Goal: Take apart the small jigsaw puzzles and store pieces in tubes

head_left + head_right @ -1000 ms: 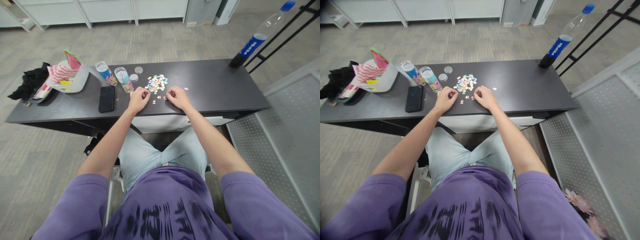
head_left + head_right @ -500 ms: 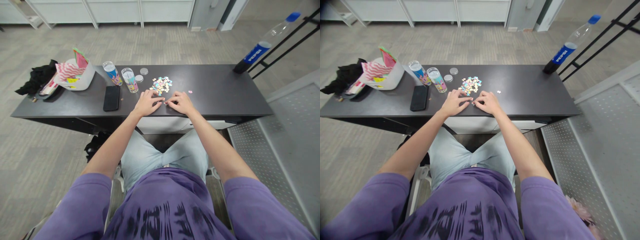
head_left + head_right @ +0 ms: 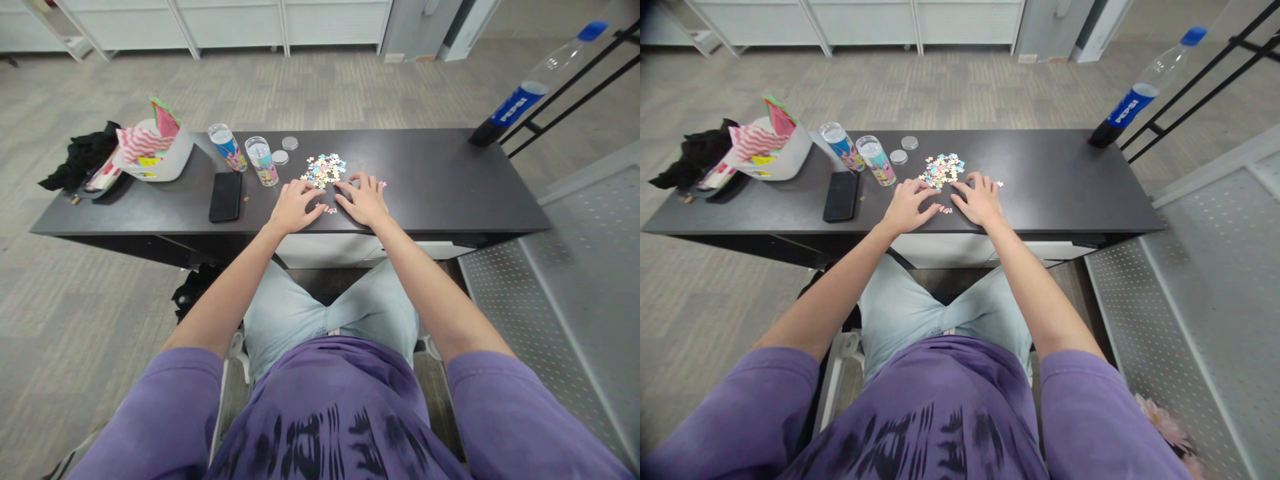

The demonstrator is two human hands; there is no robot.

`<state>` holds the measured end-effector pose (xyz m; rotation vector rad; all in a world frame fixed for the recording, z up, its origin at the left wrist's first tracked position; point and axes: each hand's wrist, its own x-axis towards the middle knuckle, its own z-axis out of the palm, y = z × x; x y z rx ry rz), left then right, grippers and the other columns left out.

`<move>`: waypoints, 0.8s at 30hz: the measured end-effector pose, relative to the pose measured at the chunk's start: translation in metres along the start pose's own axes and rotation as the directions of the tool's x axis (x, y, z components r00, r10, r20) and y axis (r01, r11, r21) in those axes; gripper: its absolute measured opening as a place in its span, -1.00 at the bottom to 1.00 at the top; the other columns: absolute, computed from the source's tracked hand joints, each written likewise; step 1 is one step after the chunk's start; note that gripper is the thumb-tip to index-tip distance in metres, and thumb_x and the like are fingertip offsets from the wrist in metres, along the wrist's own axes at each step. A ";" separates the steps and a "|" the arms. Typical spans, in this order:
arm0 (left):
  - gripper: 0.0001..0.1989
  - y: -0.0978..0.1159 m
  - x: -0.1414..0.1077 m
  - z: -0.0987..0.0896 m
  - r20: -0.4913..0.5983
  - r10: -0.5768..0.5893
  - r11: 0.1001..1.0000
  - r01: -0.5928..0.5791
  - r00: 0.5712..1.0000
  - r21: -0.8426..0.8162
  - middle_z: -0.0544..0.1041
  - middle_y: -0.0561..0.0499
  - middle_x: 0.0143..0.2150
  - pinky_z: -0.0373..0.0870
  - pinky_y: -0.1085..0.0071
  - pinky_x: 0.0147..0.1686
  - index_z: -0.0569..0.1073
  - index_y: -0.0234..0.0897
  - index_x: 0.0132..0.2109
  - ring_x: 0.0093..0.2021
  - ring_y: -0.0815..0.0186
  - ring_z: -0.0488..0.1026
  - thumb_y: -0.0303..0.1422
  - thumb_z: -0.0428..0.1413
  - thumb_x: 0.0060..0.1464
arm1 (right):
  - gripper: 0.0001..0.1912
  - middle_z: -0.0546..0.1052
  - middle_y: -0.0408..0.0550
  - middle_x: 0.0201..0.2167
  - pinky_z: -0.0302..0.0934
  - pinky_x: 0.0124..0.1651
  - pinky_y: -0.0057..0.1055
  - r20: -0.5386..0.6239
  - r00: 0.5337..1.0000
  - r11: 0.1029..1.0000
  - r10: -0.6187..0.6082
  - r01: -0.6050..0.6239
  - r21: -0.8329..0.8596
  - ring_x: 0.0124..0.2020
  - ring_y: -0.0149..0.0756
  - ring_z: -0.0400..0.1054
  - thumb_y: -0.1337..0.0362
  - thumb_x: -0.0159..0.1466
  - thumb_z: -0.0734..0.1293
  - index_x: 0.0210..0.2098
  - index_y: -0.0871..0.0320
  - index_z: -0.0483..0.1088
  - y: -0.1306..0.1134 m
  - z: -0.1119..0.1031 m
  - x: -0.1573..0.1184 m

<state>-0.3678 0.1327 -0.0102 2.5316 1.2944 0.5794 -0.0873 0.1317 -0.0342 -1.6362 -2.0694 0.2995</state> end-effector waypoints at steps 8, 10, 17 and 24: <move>-0.47 -0.005 0.002 0.008 0.002 0.000 0.997 0.000 1.000 0.077 0.57 -0.38 0.54 0.37 -0.28 0.58 0.73 -0.27 0.62 0.53 -0.39 0.44 -0.23 0.42 0.67 | -0.65 0.65 0.30 0.46 0.29 0.69 0.40 0.033 0.997 0.996 -0.074 0.075 -0.042 0.49 0.45 0.44 0.12 0.71 0.47 0.34 0.00 0.85 -0.008 -0.012 -0.007; -0.50 -0.006 0.002 0.008 0.002 0.004 0.996 -0.004 1.000 0.090 0.58 -0.36 0.52 0.38 -0.29 0.57 0.76 -0.24 0.58 0.52 -0.39 0.44 -0.21 0.44 0.66 | -0.65 0.65 0.31 0.44 0.30 0.68 0.40 0.014 0.999 0.997 -0.046 0.047 -0.053 0.48 0.46 0.45 0.11 0.71 0.48 0.35 0.01 0.82 -0.009 -0.011 -0.007; -0.52 -0.009 0.002 0.010 -0.008 0.025 0.995 -0.024 1.000 0.100 0.58 -0.34 0.51 0.40 -0.27 0.55 0.78 -0.22 0.54 0.49 -0.37 0.46 -0.17 0.49 0.65 | -0.68 0.66 0.34 0.41 0.27 0.68 0.39 0.006 1.000 0.998 0.026 -0.026 -0.051 0.47 0.48 0.47 0.14 0.69 0.51 0.31 0.06 0.80 -0.011 -0.011 -0.004; -0.49 -0.014 0.001 0.015 -0.013 0.034 0.996 -0.033 0.999 0.085 0.57 -0.32 0.52 0.40 -0.29 0.53 0.76 -0.14 0.56 0.48 -0.40 0.46 -0.05 0.49 0.68 | -0.74 0.69 0.27 0.34 0.31 0.63 0.31 0.028 1.000 1.000 0.011 -0.011 -0.016 0.43 0.41 0.51 0.14 0.67 0.54 0.24 0.03 0.81 -0.011 -0.013 -0.003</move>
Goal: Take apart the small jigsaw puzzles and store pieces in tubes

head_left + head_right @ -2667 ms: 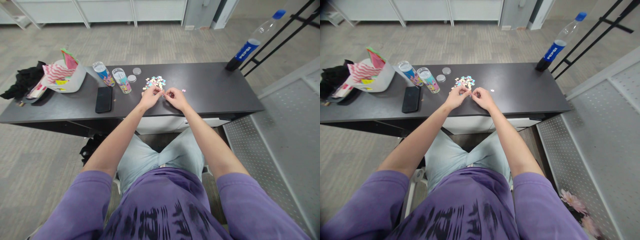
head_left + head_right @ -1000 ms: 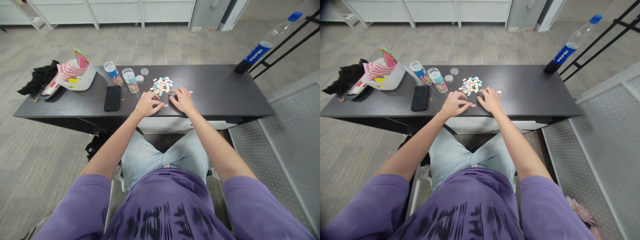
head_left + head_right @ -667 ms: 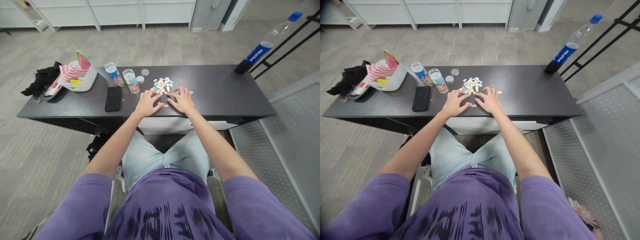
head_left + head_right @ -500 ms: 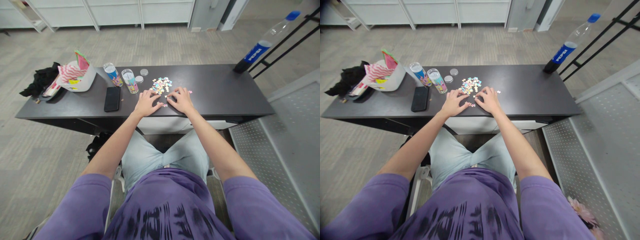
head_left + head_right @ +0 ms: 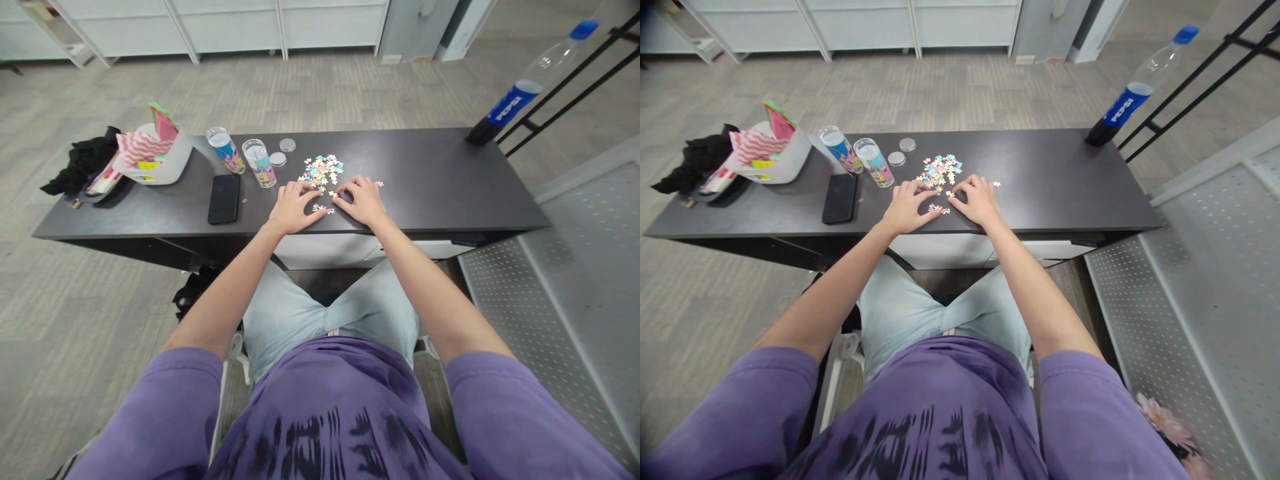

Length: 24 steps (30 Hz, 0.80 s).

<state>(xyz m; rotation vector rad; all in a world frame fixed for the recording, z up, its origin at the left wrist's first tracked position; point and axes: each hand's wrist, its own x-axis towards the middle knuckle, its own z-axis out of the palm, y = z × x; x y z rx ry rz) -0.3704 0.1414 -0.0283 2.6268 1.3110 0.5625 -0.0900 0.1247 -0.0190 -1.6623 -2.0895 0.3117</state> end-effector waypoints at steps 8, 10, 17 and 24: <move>-0.58 0.000 -0.001 -0.003 -0.026 0.054 0.998 -0.055 0.998 -0.026 0.61 -0.32 0.51 0.40 -0.27 0.50 0.79 -0.18 0.45 0.46 -0.33 0.50 -0.08 0.43 0.66 | -0.88 0.70 0.25 0.29 0.34 0.55 0.21 0.006 1.000 0.999 -0.010 0.010 0.052 0.37 0.33 0.55 0.22 0.65 0.51 0.09 0.01 0.76 0.002 0.000 0.005; -0.56 0.000 -0.001 -0.004 -0.020 0.071 0.997 -0.072 0.997 -0.031 0.63 -0.30 0.49 0.41 -0.27 0.48 0.79 -0.16 0.48 0.46 -0.32 0.50 -0.09 0.40 0.68 | -0.92 0.72 0.23 0.25 0.36 0.52 0.16 0.010 1.000 0.997 -0.022 0.021 0.068 0.33 0.29 0.57 0.24 0.63 0.51 0.04 0.01 0.72 0.003 0.000 0.005; -0.56 0.001 0.001 -0.004 0.010 0.085 0.996 -0.084 0.996 -0.043 0.68 -0.25 0.45 0.40 -0.29 0.48 0.82 -0.13 0.48 0.45 -0.33 0.51 -0.05 0.34 0.71 | -0.86 0.73 0.18 0.18 0.38 0.40 0.10 -0.002 0.999 0.995 -0.051 0.051 0.085 0.15 0.18 0.60 0.35 0.56 0.44 -0.02 0.00 0.67 0.005 -0.003 0.004; -0.44 0.001 0.001 -0.003 0.017 0.024 0.999 -0.023 1.000 -0.030 0.65 -0.31 0.48 0.43 -0.31 0.50 0.76 -0.20 0.56 0.48 -0.37 0.50 -0.01 0.35 0.68 | -0.67 0.75 0.21 0.23 0.36 0.42 0.15 0.011 0.997 0.996 -0.075 0.075 0.047 0.29 0.27 0.61 0.36 0.56 0.43 0.16 0.02 0.82 0.002 -0.004 0.001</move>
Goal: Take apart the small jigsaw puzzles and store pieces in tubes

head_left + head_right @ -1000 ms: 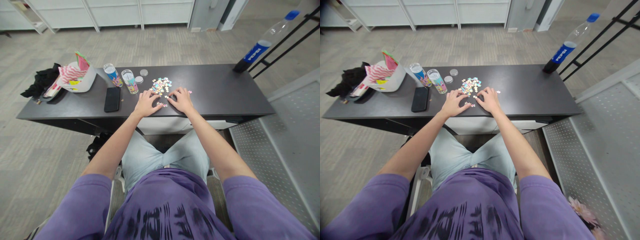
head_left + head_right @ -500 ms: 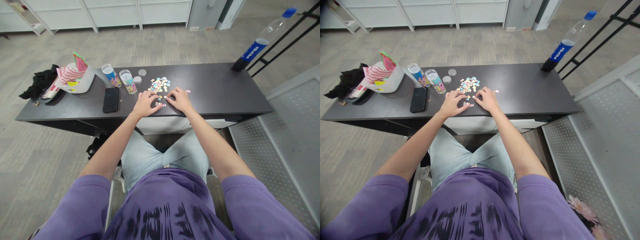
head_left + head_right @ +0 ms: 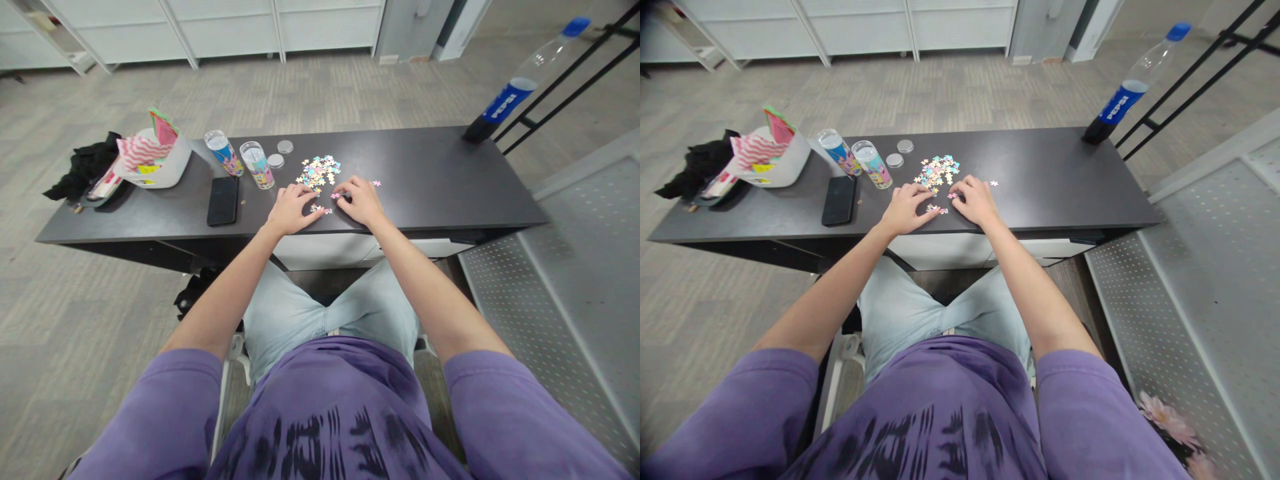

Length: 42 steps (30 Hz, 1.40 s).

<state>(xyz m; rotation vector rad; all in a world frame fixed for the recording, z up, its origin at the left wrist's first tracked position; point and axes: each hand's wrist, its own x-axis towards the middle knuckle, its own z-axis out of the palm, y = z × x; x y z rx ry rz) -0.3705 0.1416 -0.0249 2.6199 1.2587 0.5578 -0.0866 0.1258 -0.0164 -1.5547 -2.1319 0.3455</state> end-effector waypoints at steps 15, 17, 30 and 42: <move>-0.41 0.002 0.002 -0.002 0.008 -0.063 0.998 0.063 0.998 0.011 0.60 -0.39 0.51 0.44 -0.32 0.56 0.73 -0.26 0.57 0.46 -0.36 0.52 -0.05 0.40 0.63 | -0.46 0.66 0.57 0.36 0.23 0.55 0.57 -0.223 0.940 0.948 0.257 -0.291 -0.132 0.41 0.61 0.47 0.10 0.60 0.43 0.41 0.25 0.76 -0.005 0.011 -0.007; -0.42 0.002 0.002 -0.002 0.011 -0.061 0.998 0.061 0.998 0.014 0.60 -0.37 0.51 0.44 -0.31 0.56 0.73 -0.25 0.57 0.46 -0.34 0.52 -0.05 0.42 0.64 | -0.39 0.63 0.66 0.41 0.23 0.54 0.59 -0.248 0.914 0.924 0.321 -0.359 -0.127 0.45 0.67 0.44 0.09 0.59 0.43 0.46 0.34 0.70 -0.006 0.012 -0.006; -0.48 0.002 0.001 -0.001 0.032 0.010 1.000 -0.010 0.999 -0.010 0.58 -0.27 0.55 0.41 -0.32 0.51 0.79 -0.01 0.60 0.41 -0.31 0.51 -0.03 0.36 0.70 | -0.47 0.66 0.30 0.39 0.27 0.62 0.33 0.069 0.998 0.996 -0.012 0.019 -0.093 0.41 0.32 0.51 0.15 0.72 0.39 0.55 -0.06 0.77 -0.012 -0.005 -0.009; -0.50 0.003 0.001 -0.003 -0.011 -0.039 0.999 0.039 0.999 -0.021 0.62 -0.29 0.53 0.41 -0.29 0.55 0.73 -0.12 0.56 0.51 -0.34 0.52 -0.14 0.40 0.64 | -0.35 0.67 0.34 0.41 0.26 0.67 0.30 -0.015 0.996 0.992 0.086 -0.087 -0.088 0.43 0.32 0.56 0.24 0.66 0.37 0.68 0.08 0.62 -0.013 -0.003 -0.008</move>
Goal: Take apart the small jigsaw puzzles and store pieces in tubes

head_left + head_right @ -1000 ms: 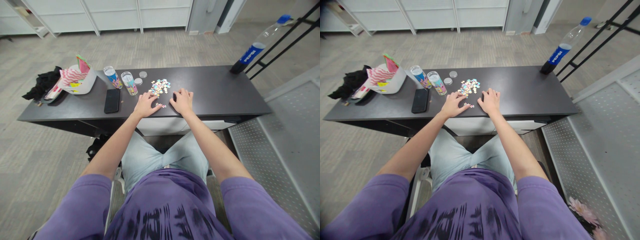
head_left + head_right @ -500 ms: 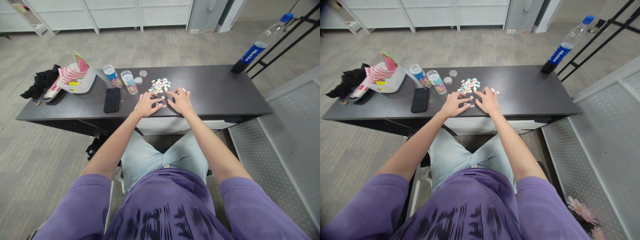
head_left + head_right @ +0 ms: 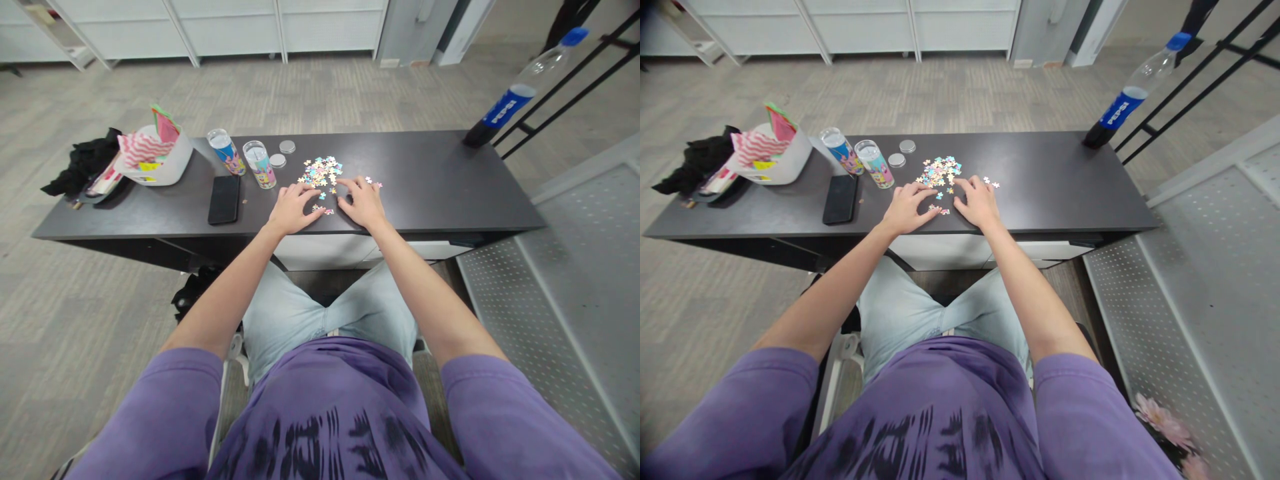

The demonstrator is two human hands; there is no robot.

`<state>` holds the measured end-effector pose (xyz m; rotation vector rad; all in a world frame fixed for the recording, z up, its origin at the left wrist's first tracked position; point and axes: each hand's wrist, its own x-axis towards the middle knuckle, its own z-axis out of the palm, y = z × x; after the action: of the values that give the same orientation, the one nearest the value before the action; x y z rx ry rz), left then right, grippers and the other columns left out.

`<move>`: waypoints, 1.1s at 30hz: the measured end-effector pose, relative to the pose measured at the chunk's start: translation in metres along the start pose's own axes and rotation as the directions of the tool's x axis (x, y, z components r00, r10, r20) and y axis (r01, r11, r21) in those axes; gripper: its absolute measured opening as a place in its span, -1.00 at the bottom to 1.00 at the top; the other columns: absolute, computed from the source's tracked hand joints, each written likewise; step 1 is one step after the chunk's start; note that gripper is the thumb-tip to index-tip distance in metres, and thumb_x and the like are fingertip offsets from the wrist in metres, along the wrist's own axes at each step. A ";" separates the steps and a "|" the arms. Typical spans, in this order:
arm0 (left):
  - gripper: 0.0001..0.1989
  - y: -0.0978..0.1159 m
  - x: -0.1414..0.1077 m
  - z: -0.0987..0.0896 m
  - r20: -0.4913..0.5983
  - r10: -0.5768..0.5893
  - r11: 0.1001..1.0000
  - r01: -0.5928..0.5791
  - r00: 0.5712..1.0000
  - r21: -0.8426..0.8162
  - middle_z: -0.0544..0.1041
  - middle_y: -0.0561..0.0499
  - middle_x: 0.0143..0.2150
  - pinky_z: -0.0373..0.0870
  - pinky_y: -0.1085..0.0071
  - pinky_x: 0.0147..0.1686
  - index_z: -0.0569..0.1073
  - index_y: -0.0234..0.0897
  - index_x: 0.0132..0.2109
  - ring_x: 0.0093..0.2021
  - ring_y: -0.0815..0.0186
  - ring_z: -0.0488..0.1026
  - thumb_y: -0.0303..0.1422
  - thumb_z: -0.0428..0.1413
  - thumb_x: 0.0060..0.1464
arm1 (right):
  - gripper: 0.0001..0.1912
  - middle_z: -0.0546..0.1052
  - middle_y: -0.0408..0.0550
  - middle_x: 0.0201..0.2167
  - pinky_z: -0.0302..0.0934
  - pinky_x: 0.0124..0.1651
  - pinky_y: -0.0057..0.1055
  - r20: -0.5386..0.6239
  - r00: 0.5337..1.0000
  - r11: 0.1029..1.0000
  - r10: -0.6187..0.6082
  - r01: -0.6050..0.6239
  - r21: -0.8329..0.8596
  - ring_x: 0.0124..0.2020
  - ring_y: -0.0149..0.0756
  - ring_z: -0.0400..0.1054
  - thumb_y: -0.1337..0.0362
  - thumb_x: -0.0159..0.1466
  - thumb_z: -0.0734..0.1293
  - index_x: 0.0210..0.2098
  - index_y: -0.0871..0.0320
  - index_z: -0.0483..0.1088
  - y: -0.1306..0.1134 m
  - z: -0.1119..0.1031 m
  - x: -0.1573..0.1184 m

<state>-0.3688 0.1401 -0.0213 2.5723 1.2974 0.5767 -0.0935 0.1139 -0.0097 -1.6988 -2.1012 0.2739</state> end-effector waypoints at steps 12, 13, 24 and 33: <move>-0.69 0.002 0.001 -0.001 -0.001 -0.006 1.000 0.006 1.000 -0.007 0.65 -0.23 0.48 0.43 -0.31 0.53 0.84 -0.04 0.36 0.44 -0.29 0.55 -0.18 0.39 0.62 | -0.54 0.66 0.43 0.35 0.25 0.60 0.38 -0.076 0.995 0.996 0.069 -0.073 -0.054 0.37 0.40 0.52 0.21 0.69 0.39 0.42 0.16 0.79 0.004 0.010 -0.001; -0.69 0.001 0.001 -0.001 -0.004 -0.004 1.000 0.004 1.000 -0.008 0.65 -0.23 0.48 0.43 -0.31 0.53 0.84 -0.04 0.36 0.44 -0.29 0.56 -0.17 0.40 0.61 | -0.54 0.66 0.46 0.35 0.24 0.60 0.41 -0.097 0.991 0.993 0.090 -0.097 -0.061 0.39 0.44 0.50 0.20 0.69 0.39 0.41 0.19 0.78 0.004 0.011 -0.001; -0.38 0.000 0.000 0.000 -0.004 0.007 1.000 -0.007 1.000 -0.004 0.61 -0.30 0.53 0.44 -0.31 0.55 0.63 -0.11 0.68 0.49 -0.36 0.52 -0.09 0.38 0.65 | -0.40 0.67 0.29 0.38 0.46 0.53 0.22 0.024 0.997 0.997 -0.078 0.078 0.001 0.32 0.30 0.57 0.21 0.68 0.36 0.60 -0.05 0.75 0.000 0.002 -0.002; -0.38 0.003 0.001 -0.003 0.030 -0.037 0.999 0.037 0.999 0.025 0.59 -0.38 0.56 0.44 -0.33 0.58 0.58 -0.22 0.60 0.54 -0.42 0.49 -0.04 0.36 0.61 | -0.57 0.70 0.17 0.34 0.48 0.52 0.11 0.143 0.961 0.971 -0.236 0.229 0.066 0.26 0.19 0.63 0.16 0.71 0.42 0.37 -0.11 0.90 0.000 -0.004 -0.006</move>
<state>-0.3676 0.1392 -0.0170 2.5603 1.3474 0.5159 -0.0908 0.1074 -0.0068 -1.4247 -2.3571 0.3880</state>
